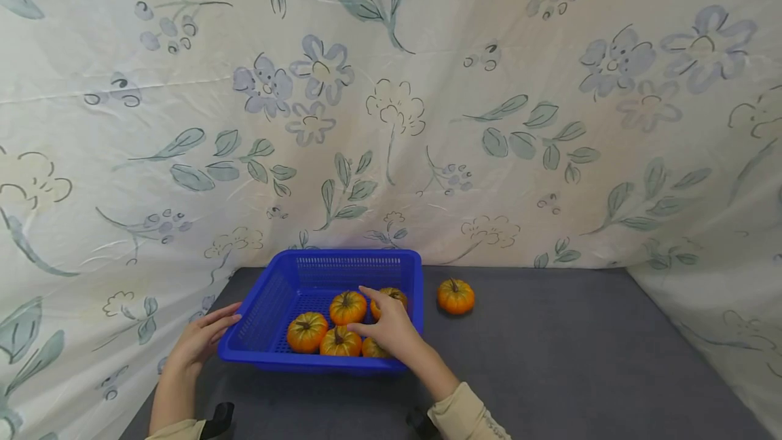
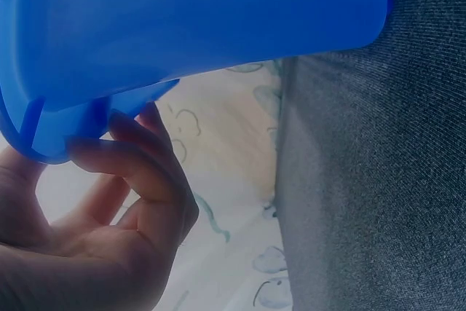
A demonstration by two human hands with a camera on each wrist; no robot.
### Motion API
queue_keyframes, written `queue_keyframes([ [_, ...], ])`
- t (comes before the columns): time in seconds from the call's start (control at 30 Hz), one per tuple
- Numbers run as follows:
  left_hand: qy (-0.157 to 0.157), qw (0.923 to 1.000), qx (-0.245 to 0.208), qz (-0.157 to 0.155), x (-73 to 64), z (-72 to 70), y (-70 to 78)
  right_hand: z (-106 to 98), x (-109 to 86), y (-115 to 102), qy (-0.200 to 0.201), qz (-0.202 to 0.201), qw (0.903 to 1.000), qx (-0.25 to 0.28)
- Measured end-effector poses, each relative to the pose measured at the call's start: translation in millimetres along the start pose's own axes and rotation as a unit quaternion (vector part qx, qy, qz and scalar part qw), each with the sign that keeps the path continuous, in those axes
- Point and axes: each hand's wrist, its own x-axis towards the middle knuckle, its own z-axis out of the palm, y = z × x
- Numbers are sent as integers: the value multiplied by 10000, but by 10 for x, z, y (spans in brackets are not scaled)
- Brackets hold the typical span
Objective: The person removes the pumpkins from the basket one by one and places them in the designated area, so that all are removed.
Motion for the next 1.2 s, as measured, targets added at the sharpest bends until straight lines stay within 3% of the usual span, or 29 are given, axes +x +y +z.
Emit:
queue_keyframes([
  [0.3, -34, 10000, -61, 14, -7, 0, 13, 109, 31, -26, -625, -144, 9979, 4],
  [0.47, -60, 9999, -123, -5, 3, 2, 9, 135, 40, -52, -910, 13, 9956, -216],
  [0.93, -43, 9998, -174, -53, -11, -5, 4, 152, 66, -45, -1294, 84, 9900, -555],
  [1.2, -106, 9996, -267, 20, -10, -2, -1, 173, 90, -43, -1311, 53, 9898, -561],
])
